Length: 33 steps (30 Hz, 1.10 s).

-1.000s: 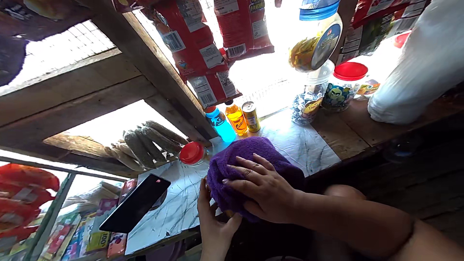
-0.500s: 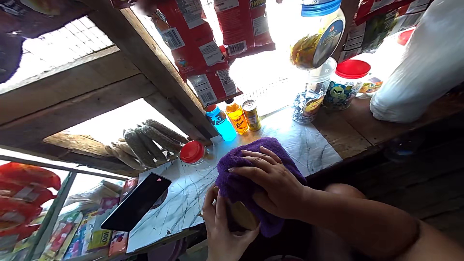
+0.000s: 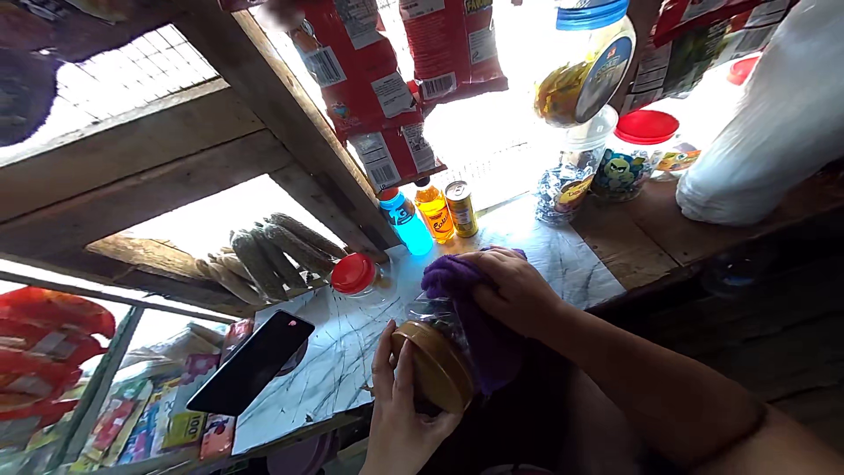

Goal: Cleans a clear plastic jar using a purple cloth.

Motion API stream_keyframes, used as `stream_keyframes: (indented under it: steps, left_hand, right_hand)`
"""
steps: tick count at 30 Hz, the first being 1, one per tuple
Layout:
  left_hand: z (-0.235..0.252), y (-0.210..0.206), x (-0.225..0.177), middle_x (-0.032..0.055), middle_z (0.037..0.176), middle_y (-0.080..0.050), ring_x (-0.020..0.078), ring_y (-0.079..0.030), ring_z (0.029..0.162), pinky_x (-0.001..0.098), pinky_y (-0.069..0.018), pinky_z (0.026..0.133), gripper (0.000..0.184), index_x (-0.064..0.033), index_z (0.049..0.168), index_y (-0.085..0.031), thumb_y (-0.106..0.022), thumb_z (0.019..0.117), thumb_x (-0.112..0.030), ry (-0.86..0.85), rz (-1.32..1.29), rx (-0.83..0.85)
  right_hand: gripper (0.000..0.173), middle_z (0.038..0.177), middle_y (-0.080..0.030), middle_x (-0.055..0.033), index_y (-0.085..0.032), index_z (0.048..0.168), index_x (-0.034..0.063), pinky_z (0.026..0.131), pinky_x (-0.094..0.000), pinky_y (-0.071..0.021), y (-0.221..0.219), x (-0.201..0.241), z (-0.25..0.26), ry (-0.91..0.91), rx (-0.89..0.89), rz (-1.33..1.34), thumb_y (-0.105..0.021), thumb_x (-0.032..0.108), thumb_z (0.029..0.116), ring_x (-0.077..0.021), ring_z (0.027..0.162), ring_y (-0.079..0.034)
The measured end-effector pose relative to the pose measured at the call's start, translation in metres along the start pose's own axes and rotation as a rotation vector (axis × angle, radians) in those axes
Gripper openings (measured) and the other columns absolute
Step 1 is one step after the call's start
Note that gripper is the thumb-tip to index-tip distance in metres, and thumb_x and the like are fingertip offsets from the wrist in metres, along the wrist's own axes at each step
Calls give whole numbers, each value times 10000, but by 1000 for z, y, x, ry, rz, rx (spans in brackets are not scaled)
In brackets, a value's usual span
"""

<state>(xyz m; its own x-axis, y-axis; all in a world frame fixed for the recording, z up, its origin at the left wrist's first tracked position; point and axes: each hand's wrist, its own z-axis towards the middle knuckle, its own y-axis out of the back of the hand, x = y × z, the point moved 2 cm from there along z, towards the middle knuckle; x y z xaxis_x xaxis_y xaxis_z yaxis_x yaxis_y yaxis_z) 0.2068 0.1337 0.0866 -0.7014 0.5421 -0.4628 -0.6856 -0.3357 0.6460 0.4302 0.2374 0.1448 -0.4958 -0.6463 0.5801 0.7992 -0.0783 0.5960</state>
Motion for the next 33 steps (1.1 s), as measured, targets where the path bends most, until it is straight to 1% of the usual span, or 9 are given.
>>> stream_keyframes:
  steps: [4, 6, 9, 12, 15, 21, 25, 29, 33]
  left_hand:
    - [-2, 0, 4, 183, 1661, -178, 214, -320, 1495, 334, -404, 1144, 1157, -254, 1604, -202, -744, 713, -755, 59, -54, 17]
    - [-7, -1, 8, 183, 1680, -121, 240, -294, 1511, 367, -423, 1135, 1105, -266, 1627, -154, -627, 786, -805, 99, -156, 21]
    - [-11, -3, 8, 122, 1655, -202, 128, -390, 1446, 292, -462, 1104, 1006, -150, 1612, -116, -590, 905, -687, 214, -427, -39]
    - [-7, 0, 2, 121, 1576, -325, 67, -512, 1333, 245, -531, 1017, 1118, -16, 1572, -25, -677, 883, -608, 359, -619, -60]
    - [-4, 6, 0, 201, 1549, -337, 75, -576, 1255, 238, -570, 929, 1284, 16, 1582, 56, -670, 816, -716, 549, -597, -6]
    - [-4, 14, 5, 175, 1426, -490, 53, -653, 1035, 214, -582, 753, 1313, 5, 1598, -20, -641, 762, -794, 648, -454, 36]
    - [-4, 13, 3, 156, 1440, -485, 76, -674, 1069, 240, -613, 784, 1303, 0, 1595, -28, -740, 753, -694, 612, -542, -1]
    - [-8, 6, 5, 186, 1507, -414, 136, -656, 1150, 284, -632, 783, 1290, -13, 1586, -93, -864, 692, -533, 480, -485, -31]
    - [-9, 0, 7, 222, 1539, -366, 136, -598, 1234, 256, -593, 850, 1260, -40, 1578, -184, -901, 615, -423, 416, -333, -21]
  right_hand:
    - [373, 1189, -710, -89, -674, 1289, 90, 989, -481, -508, 2, -12, 5, -160, 61, 50, -535, 244, 979, -247, 1168, -644]
    - [390, 1252, -680, -104, -648, 1330, 105, 1003, -506, -499, 1, -16, 7, -233, 96, 89, -547, 254, 984, -260, 1206, -621]
    - [391, 1308, -639, -103, -617, 1362, 126, 985, -527, -507, -2, -20, 9, -322, 147, 149, -553, 257, 999, -248, 1208, -614]
    - [385, 1293, -642, -109, -604, 1364, 123, 981, -535, -502, -5, -23, 11, -382, 171, 176, -533, 283, 1021, -243, 1197, -618]
    - [409, 1208, -680, -108, -568, 1393, 160, 937, -561, -512, -7, -25, 12, -463, 214, 184, -517, 341, 1030, -258, 1130, -651]
    - [521, 1158, -701, -156, -481, 1466, 159, 953, -571, -509, -8, -33, 11, -544, 280, 247, -499, 471, 1049, -298, 1104, -671]
    - [472, 1105, -708, -113, -529, 1412, 152, 917, -515, -532, -5, -33, 7, -502, 234, 293, -529, 440, 1039, -228, 1044, -681]
    - [401, 1029, -719, -88, -591, 1362, 164, 827, -535, -544, 1, -30, 5, -464, 175, 228, -559, 369, 1018, -234, 958, -691]
    - [410, 1107, -714, -104, -615, 1356, 155, 842, -568, -536, 2, -31, 7, -440, 178, 141, -592, 345, 994, -267, 1013, -687]
